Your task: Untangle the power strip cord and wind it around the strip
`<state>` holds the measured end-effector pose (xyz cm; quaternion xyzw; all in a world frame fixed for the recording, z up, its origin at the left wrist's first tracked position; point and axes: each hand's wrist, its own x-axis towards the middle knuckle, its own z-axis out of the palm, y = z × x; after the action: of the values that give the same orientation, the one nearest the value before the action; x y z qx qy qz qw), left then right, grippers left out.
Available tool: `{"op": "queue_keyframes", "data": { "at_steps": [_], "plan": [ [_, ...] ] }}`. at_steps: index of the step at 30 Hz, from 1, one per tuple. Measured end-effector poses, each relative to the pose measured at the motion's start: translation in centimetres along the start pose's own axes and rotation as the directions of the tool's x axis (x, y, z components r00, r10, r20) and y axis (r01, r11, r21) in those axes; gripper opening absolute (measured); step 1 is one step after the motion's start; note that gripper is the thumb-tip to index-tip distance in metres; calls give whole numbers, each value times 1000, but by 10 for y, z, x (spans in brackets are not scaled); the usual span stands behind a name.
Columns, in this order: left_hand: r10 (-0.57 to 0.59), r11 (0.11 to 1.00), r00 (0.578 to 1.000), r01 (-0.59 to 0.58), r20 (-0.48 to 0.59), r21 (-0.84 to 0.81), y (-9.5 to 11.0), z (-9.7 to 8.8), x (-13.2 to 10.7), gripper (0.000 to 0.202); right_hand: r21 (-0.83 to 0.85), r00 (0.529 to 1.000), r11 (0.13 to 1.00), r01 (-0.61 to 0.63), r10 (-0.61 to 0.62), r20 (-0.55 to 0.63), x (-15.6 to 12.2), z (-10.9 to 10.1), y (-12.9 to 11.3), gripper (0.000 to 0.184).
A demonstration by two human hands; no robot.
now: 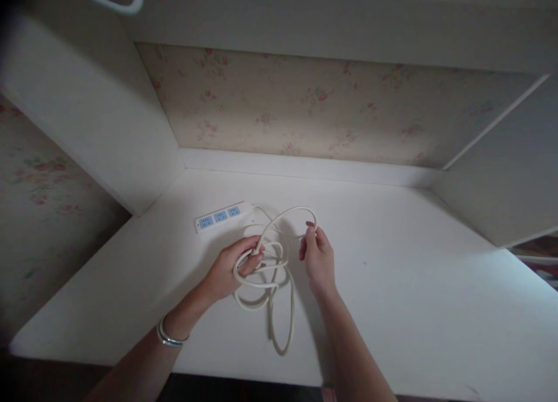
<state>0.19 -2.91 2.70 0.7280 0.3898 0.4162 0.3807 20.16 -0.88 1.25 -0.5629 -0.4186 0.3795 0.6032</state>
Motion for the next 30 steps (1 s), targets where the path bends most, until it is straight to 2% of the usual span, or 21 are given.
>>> {"op": "queue_keyframes", "data": {
  "at_steps": [5, 7, 9, 11, 14, 15, 16, 17, 20, 22, 26, 28, 30],
  "plan": [
    [-56, 997, 996, 52, -68, -62, -4, 3, -1, 30, -36, 999, 999, 34, -33, 33, -8, 3, -5, 76],
    [-75, 994, 993, 68, -93, -81, -8, 4, 0, 31, -57, 994, 994, 95, -92, 57, -12, 2, -4, 78],
    [-88, 993, 991, 80, -102, -84, -10, 5, 0, 32, -117, 975, 974, 192, -177, 133, -17, 2, -2, 71],
    [-88, 994, 992, 81, -91, -73, -12, 5, 0, 32, -206, 924, 918, 340, -285, 255, -22, 3, 2, 63],
    [-63, 997, 997, 60, -55, -50, -11, 4, -1, 33, -277, 781, 771, 573, -412, 469, -28, 7, 3, 48],
    [-53, 998, 998, 51, -43, -47, -10, 4, -1, 33, -283, 749, 742, 608, -418, 514, -30, 8, 2, 42],
    [-45, 998, 998, 44, -31, -48, -9, 4, -2, 33, -293, 741, 733, 614, -406, 536, -31, 9, 1, 37],
    [-41, 998, 999, 40, -21, -55, -8, 4, -1, 32, -310, 752, 741, 595, -378, 540, -32, 9, -1, 31],
    [-37, 995, 999, 38, 11, -92, -3, 4, 0, 30, -358, 829, 798, 484, -287, 481, -32, 9, -4, 21],
    [-36, 993, 999, 36, 3, -111, 0, 3, 1, 29, -320, 868, 854, 411, -260, 423, -31, 8, -4, 18],
    [-65, 991, 997, 59, -43, -120, 0, 4, 2, 30, -10, 926, 968, 251, -237, 295, -25, 8, -4, 13],
    [-96, 984, 994, 86, -57, -156, -3, 5, 2, 31, 181, 954, 964, 195, -229, 193, -19, 5, -7, 13],
    [-127, 970, 989, 108, -75, -218, -6, 5, 1, 31, 360, 977, 919, 161, -201, 76, -11, -1, -12, 15]
  ]
}}
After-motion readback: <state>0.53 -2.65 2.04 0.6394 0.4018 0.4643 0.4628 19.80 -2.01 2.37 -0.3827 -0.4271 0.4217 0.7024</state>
